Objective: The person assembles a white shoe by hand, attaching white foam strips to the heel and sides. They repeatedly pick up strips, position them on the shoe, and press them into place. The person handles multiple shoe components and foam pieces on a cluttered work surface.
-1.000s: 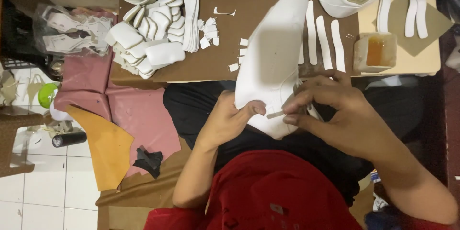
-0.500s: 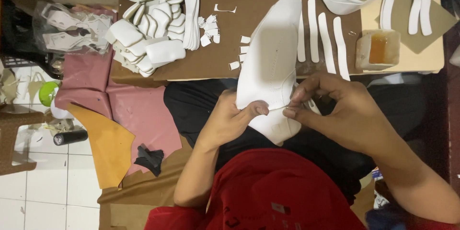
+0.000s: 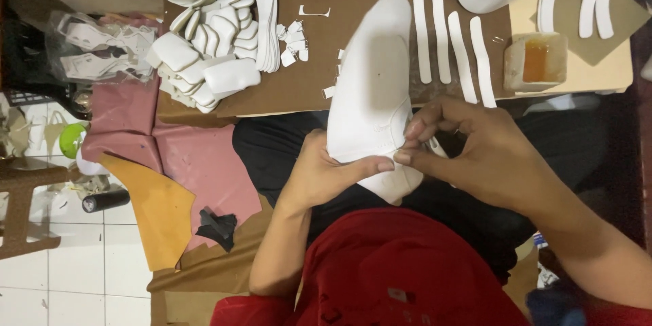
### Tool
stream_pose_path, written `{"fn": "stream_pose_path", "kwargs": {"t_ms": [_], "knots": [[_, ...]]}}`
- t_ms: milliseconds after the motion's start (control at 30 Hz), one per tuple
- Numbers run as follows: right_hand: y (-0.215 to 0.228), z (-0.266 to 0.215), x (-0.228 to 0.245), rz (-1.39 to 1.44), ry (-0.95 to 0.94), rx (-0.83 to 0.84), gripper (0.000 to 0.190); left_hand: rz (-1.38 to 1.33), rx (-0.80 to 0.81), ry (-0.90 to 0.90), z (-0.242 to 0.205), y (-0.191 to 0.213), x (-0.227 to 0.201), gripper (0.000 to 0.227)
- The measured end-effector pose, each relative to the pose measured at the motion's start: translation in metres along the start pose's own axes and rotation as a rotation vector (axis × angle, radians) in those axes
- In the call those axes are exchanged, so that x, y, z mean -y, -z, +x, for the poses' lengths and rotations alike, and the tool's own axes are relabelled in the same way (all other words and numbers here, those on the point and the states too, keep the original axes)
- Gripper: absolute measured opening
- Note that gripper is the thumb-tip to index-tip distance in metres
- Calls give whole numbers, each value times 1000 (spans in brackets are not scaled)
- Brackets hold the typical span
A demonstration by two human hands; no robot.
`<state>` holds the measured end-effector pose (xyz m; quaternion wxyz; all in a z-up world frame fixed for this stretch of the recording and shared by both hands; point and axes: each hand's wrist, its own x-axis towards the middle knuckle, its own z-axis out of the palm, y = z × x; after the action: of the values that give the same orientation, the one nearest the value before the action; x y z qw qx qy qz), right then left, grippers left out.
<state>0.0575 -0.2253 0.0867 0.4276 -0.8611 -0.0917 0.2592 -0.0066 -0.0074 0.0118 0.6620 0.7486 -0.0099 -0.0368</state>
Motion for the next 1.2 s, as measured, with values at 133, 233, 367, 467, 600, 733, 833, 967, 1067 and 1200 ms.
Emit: {"fn": "stream_pose_path", "kwargs": {"t_ms": [133,233,367,467,600,733,833,967,1067,1200], "knots": [[0,-2,-5,-61,89,-59,24,-113,0,-12,-1,-3,-9,21],[2,-4,-3,-187,54,-50,43,-144,-72,9,-5,-7,-12,17],[-1,0,-7,-146,102,6,43,-187,-178,86,-6,-16,-15,23],[-2,3,0,-106,57,26,38,-183,-278,174,-7,-22,-16,25],[-6,3,-12,-144,207,-40,44,-394,-198,179,-3,-20,-19,19],[9,5,25,-141,-280,72,102,-470,-151,80,-3,-5,3,50],[11,37,-31,345,-12,-396,23,-544,-20,-149,0,5,26,61],[-27,44,-73,735,532,279,113,-534,117,-205,16,10,60,79],[-41,64,-133,865,316,247,106,-444,84,-190,28,21,82,89],[-31,69,-148,820,459,145,65,-357,100,-197,31,37,79,95]]}}
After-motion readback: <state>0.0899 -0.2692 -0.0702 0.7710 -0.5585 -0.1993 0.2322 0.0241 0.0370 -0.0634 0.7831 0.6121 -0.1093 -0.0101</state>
